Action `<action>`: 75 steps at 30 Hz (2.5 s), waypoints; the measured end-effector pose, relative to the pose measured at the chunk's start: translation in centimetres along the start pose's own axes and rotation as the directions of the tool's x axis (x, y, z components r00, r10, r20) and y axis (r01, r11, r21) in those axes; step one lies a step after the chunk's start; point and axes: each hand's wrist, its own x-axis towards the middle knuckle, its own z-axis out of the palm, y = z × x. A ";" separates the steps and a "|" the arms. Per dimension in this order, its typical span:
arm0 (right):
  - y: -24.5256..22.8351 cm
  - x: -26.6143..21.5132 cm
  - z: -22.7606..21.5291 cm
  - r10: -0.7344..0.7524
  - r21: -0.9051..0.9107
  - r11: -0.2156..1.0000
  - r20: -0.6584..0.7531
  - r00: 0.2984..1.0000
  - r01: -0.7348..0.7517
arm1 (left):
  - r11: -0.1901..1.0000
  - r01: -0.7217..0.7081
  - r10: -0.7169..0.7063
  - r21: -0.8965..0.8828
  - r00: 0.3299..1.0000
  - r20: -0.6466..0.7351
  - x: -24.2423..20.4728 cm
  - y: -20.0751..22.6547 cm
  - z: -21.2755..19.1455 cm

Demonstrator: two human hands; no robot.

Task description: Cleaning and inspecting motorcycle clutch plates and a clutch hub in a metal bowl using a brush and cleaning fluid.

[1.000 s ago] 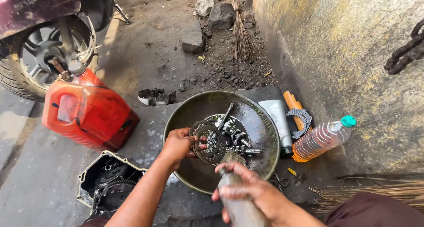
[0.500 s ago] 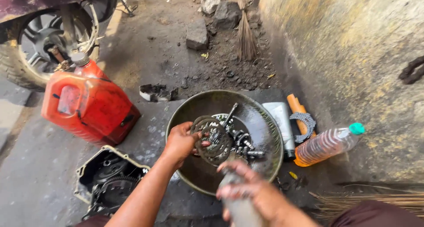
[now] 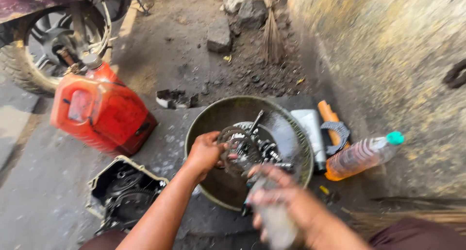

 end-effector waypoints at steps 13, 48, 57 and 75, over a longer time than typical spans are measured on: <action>-0.9 0.2 -0.8 0.026 0.011 1.000 -0.064 0.998 -0.025 | 0.990 -0.013 -0.003 0.143 0.993 0.114 1.3 -0.9 1.4; -0.8 -0.1 -0.9 -0.008 -0.126 0.992 -0.088 0.996 -0.003 | 0.994 -0.052 0.061 -0.099 0.994 0.087 -2.2 5.4 -0.1; -0.7 0.2 -0.9 -0.023 -0.093 0.995 0.008 1.000 0.024 | 0.998 -0.030 0.037 -0.058 0.991 0.127 -0.9 4.0 2.2; -2.4 -0.2 -1.9 -0.292 -0.156 0.949 -0.123 0.948 0.272 | 0.682 -0.445 0.309 0.580 0.894 0.323 -2.4 1.7 4.9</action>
